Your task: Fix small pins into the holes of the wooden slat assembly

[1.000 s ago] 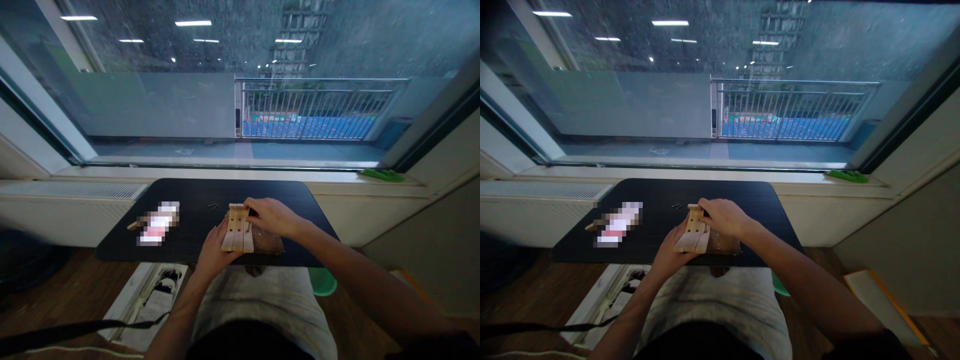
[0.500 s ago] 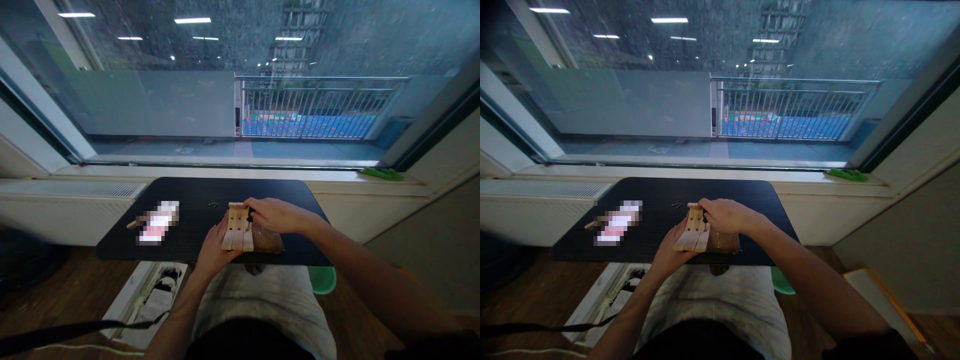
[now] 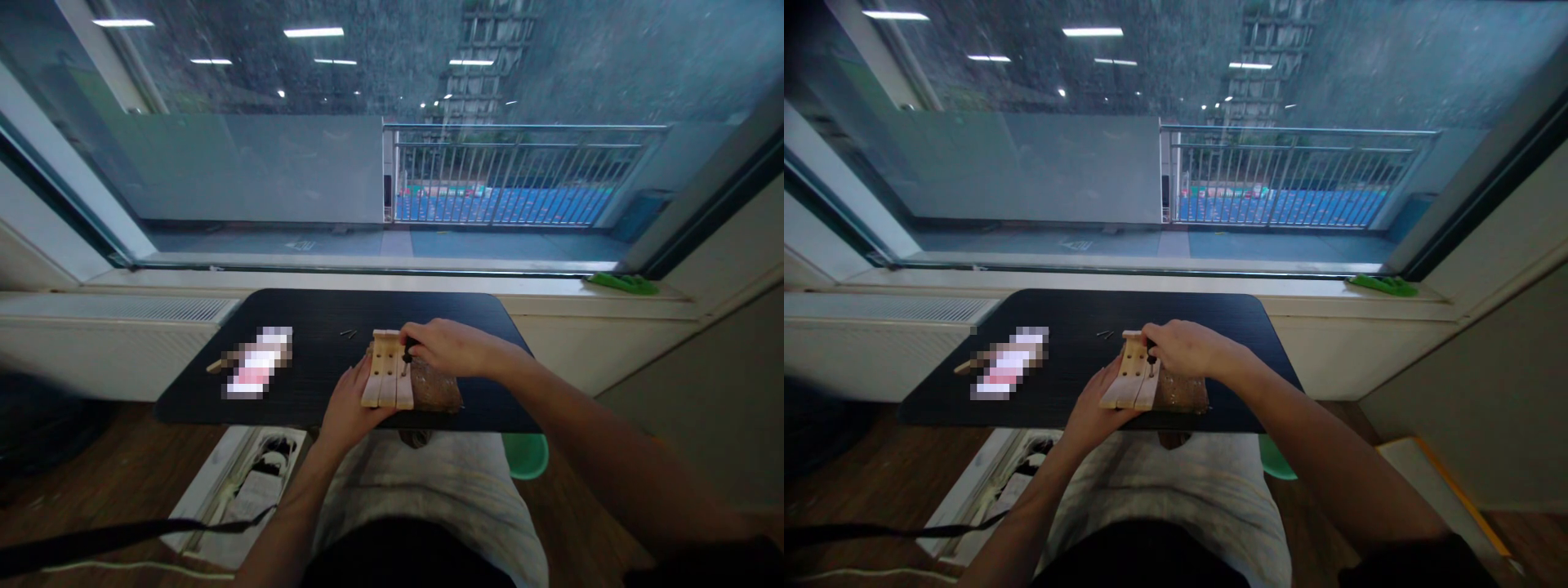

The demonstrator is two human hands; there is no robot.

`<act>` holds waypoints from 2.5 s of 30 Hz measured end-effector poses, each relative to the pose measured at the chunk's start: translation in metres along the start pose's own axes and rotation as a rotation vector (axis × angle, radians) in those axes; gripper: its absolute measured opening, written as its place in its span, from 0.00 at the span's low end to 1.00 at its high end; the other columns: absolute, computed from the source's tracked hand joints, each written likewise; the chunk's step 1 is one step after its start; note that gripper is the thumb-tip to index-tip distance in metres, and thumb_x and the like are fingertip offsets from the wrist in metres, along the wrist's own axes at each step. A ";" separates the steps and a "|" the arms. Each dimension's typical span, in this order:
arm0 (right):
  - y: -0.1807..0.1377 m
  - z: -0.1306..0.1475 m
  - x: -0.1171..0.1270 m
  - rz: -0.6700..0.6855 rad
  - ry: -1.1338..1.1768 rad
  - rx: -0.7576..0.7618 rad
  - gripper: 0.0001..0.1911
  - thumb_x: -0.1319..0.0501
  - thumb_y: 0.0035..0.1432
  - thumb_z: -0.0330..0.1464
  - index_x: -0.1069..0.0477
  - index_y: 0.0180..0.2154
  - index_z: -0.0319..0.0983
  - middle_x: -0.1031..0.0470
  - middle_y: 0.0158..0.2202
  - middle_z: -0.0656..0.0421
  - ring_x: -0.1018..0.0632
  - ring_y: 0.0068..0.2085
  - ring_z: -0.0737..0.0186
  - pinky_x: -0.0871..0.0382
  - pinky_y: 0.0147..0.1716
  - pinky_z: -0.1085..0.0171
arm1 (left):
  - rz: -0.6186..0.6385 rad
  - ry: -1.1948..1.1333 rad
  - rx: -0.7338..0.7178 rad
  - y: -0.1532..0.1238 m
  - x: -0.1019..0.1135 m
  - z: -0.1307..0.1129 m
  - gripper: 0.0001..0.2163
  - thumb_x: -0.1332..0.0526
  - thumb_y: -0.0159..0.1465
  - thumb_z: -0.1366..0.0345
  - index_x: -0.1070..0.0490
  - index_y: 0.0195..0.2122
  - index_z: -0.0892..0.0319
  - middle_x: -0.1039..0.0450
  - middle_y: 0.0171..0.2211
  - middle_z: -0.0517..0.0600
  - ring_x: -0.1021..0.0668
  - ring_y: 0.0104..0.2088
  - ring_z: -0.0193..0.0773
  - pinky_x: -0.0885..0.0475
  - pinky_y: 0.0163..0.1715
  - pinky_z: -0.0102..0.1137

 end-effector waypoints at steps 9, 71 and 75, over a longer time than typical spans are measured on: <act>0.003 -0.005 0.001 0.003 0.078 -0.030 0.11 0.43 0.68 0.30 0.27 0.48 0.36 0.21 0.28 0.57 0.22 0.32 0.61 0.40 0.33 0.65 | 0.001 0.011 0.024 0.000 0.000 -0.001 0.44 0.29 0.57 0.51 0.48 0.70 0.55 0.34 0.65 0.63 0.30 0.64 0.58 0.34 0.62 0.54; -0.008 -0.021 -0.068 -0.116 0.285 0.102 0.21 0.42 0.55 0.23 0.22 0.50 0.37 0.19 0.49 0.50 0.21 0.50 0.54 0.31 0.53 0.57 | 0.022 -0.005 0.040 -0.003 0.000 -0.003 0.45 0.28 0.55 0.54 0.48 0.70 0.56 0.36 0.67 0.63 0.30 0.64 0.59 0.34 0.62 0.55; -0.009 -0.020 -0.070 -0.042 0.280 0.099 0.24 0.42 0.54 0.23 0.21 0.52 0.39 0.17 0.49 0.51 0.19 0.50 0.54 0.29 0.54 0.56 | 0.013 0.002 0.046 -0.004 -0.001 -0.003 0.46 0.28 0.55 0.52 0.48 0.70 0.58 0.37 0.67 0.64 0.30 0.65 0.59 0.34 0.62 0.54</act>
Point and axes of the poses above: each hand's wrist, its own y-axis towards the middle knuckle, its own x-axis out of the back of the hand, z = x × y, the point moved 6 cm from there along y, towards the middle knuckle
